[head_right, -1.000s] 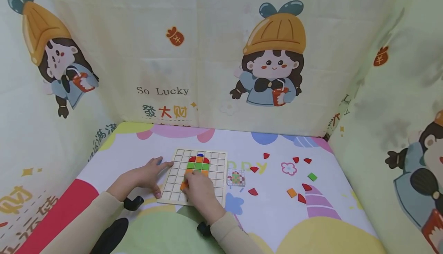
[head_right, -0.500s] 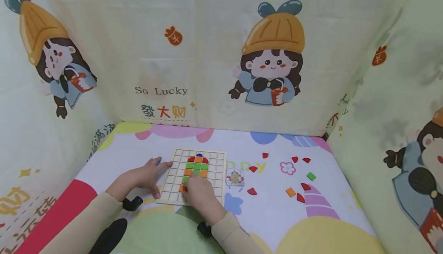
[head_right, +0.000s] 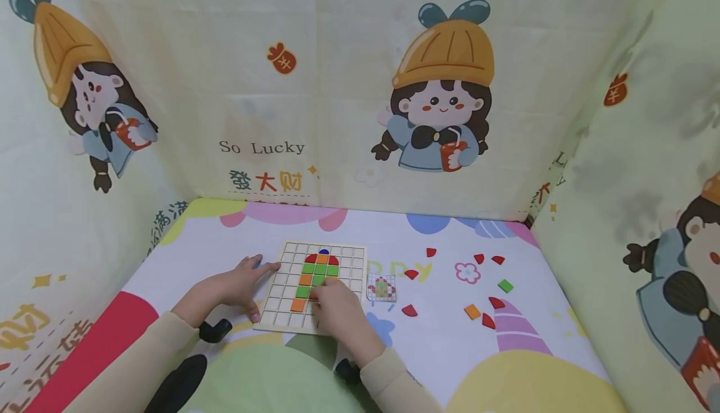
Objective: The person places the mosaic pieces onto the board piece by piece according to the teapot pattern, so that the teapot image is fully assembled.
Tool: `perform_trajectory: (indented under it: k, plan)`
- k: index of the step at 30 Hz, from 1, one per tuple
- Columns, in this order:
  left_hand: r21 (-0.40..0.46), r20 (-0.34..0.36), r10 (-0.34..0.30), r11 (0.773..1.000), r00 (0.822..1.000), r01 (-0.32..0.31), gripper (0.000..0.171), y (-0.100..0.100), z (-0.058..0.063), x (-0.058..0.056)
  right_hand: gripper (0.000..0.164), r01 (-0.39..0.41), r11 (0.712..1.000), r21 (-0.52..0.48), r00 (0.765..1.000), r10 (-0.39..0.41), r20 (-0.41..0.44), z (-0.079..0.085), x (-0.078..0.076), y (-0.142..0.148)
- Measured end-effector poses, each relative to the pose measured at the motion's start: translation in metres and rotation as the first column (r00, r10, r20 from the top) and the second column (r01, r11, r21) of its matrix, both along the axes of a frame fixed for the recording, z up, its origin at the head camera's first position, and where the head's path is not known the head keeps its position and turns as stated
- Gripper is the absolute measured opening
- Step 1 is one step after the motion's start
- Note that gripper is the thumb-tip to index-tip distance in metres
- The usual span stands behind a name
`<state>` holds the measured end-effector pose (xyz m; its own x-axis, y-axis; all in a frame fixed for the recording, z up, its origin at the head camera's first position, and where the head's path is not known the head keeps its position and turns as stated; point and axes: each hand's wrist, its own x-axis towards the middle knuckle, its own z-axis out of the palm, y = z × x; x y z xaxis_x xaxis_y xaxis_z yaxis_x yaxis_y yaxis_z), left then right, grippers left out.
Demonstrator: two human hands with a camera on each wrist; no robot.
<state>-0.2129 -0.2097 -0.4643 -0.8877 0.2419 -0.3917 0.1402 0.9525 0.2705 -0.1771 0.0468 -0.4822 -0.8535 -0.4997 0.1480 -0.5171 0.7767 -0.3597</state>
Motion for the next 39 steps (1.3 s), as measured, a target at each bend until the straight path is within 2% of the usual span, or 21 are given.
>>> perform_trajectory:
  k: [8, 12, 15, 18, 21, 23, 26, 29, 33, 39]
  plan:
    - [0.002, 0.003, 0.010, 1.000, 1.000, -0.010, 0.123, -0.001, -0.001, 0.000, 0.018, 0.112, 0.991, -0.076, 0.994, -0.111, 0.014, 0.003, -0.004, 0.042]
    - [0.007, 0.007, 0.017, 1.000, 1.000, -0.017, 0.123, -0.002, 0.000, 0.000, 0.016, 0.148, 0.986, -0.077, 0.987, -0.152, -0.045, 0.004, -0.002, 0.061]
    - [0.009, 0.003, 0.022, 1.000, 1.000, -0.023, 0.122, -0.004, 0.001, 0.000, 0.018, 0.074, 0.996, -0.044, 0.990, -0.078, -0.116, 0.004, 0.000, 0.056]
    - [0.008, -0.003, 0.017, 1.000, 1.000, -0.017, 0.120, -0.005, 0.001, -0.001, 0.026, -0.082, 0.996, 0.025, 0.987, 0.085, -0.136, 0.002, 0.006, 0.036]
    - [0.010, -0.003, 0.006, 1.000, 1.000, -0.006, 0.120, -0.003, -0.001, -0.001, 0.040, -0.212, 0.970, 0.122, 0.970, 0.224, -0.094, 0.000, 0.015, 0.014]
    - [0.009, -0.002, -0.001, 1.000, 1.000, 0.001, 0.119, -0.002, -0.002, -0.001, 0.052, -0.252, 0.948, 0.193, 0.964, 0.264, -0.039, -0.003, 0.022, 0.004]
    - [0.013, 0.004, -0.004, 1.000, 1.000, 0.004, 0.119, -0.001, -0.004, 0.001, 0.069, -0.259, 0.928, 0.267, 0.965, 0.258, 0.040, -0.006, 0.029, -0.003]
    - [0.020, 0.003, -0.007, 1.000, 1.000, 0.007, 0.120, 0.000, -0.005, 0.002, 0.077, -0.251, 0.922, 0.295, 0.968, 0.238, 0.082, -0.010, 0.033, -0.001]
    - [0.021, -0.004, -0.001, 1.000, 1.000, 0.001, 0.121, -0.001, -0.005, 0.001, 0.078, -0.264, 0.917, 0.299, 0.965, 0.247, 0.093, -0.008, 0.035, 0.006]
    - [0.023, -0.007, 0.006, 1.000, 1.000, -0.006, 0.121, -0.002, -0.003, 0.001, 0.072, -0.287, 0.932, 0.220, 0.955, 0.260, 0.141, -0.001, 0.029, 0.022]
